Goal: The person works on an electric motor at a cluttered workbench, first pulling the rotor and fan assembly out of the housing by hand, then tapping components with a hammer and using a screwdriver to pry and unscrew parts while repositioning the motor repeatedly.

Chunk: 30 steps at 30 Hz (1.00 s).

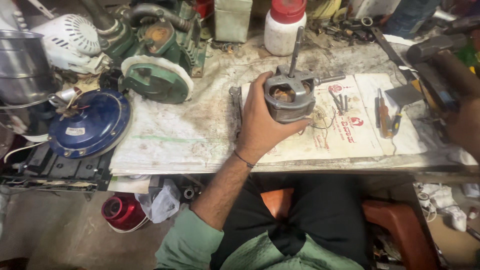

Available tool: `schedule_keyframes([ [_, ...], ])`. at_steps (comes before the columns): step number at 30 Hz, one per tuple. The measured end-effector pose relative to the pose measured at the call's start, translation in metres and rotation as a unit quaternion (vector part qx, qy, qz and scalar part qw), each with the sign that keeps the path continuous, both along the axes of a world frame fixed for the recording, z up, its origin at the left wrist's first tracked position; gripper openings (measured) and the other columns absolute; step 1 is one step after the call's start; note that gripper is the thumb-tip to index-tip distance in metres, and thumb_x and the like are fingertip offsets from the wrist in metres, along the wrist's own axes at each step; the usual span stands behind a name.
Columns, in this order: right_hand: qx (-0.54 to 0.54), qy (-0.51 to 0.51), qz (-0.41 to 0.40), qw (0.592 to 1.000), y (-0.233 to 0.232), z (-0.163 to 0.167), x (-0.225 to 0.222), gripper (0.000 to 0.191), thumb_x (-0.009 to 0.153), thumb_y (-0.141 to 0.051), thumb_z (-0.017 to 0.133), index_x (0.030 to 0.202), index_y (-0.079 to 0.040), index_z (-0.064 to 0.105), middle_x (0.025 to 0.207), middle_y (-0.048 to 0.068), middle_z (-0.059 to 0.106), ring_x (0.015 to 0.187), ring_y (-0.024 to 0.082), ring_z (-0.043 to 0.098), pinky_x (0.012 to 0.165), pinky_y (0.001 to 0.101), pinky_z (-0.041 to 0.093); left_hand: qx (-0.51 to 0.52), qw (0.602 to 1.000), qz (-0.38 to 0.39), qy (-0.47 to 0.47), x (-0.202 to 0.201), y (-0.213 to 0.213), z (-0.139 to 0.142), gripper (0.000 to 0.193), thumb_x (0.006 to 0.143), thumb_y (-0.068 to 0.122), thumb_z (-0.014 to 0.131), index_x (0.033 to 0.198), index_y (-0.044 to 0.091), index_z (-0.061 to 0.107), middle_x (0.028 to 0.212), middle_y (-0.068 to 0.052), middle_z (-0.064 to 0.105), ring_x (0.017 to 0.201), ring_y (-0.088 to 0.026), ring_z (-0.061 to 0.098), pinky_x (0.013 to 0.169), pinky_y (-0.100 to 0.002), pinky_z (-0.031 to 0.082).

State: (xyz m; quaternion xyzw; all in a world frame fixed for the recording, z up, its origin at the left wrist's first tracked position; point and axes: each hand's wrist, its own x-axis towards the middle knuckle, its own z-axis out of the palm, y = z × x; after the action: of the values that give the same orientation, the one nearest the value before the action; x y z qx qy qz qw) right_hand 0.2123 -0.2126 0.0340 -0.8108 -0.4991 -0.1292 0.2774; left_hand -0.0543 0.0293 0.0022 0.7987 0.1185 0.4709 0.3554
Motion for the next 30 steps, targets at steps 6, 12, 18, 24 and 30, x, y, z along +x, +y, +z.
schedule_keyframes([
  [6,-0.010,0.005,0.066,0.998,0.003,0.008,0.005,0.061,0.088,0.015,0.060,0.147,0.003,0.048,0.130,0.025,0.063,0.118,0.033,0.064,0.098,0.0405,0.054,-0.044,0.997,-0.068,-0.013,0.003,0.002,-0.005,0.110,0.069,0.036,0.100,0.147,-0.002,0.032,0.136,-0.019,0.057,0.129,-0.026,0.063,0.109,-0.038,0.056],
  [12,-0.016,0.020,0.045,0.999,-0.007,-0.006,0.010,0.050,0.093,0.005,0.061,0.142,0.004,0.049,0.122,0.022,0.065,0.112,0.028,0.067,0.095,0.0367,0.055,-0.064,0.996,-0.056,-0.019,0.007,0.002,-0.009,0.104,0.072,0.038,0.098,0.145,-0.002,0.036,0.131,-0.019,0.067,0.123,-0.025,0.071,0.106,-0.036,0.059],
  [18,-0.025,0.041,0.037,0.998,-0.024,-0.020,0.012,0.040,0.098,-0.004,0.061,0.136,0.004,0.051,0.113,0.020,0.066,0.105,0.023,0.069,0.092,0.0329,0.056,-0.056,0.996,-0.062,-0.019,0.010,0.003,-0.011,0.103,0.073,0.040,0.096,0.144,-0.002,0.035,0.130,-0.021,0.067,0.123,-0.026,0.071,0.105,-0.037,0.059],
  [24,0.043,0.092,0.177,0.979,-0.005,-0.002,-0.011,0.035,0.103,-0.013,0.062,0.131,0.005,0.052,0.105,0.017,0.068,0.099,0.018,0.071,0.090,0.0291,0.058,-0.109,0.993,-0.047,-0.003,0.014,0.004,-0.015,0.093,0.078,0.036,0.093,0.142,-0.003,0.037,0.124,-0.019,0.070,0.117,-0.025,0.072,0.102,-0.036,0.059],
  [30,-0.191,0.007,0.133,0.972,0.063,0.050,-0.050,0.048,0.100,-0.030,0.061,0.141,-0.005,0.058,0.087,0.010,0.071,0.058,0.017,0.071,0.057,0.0299,0.058,-0.099,0.993,-0.055,-0.025,0.017,0.003,-0.019,0.093,0.077,0.034,0.090,0.140,-0.004,0.035,0.123,-0.019,0.069,0.114,-0.023,0.073,0.100,-0.034,0.061],
])
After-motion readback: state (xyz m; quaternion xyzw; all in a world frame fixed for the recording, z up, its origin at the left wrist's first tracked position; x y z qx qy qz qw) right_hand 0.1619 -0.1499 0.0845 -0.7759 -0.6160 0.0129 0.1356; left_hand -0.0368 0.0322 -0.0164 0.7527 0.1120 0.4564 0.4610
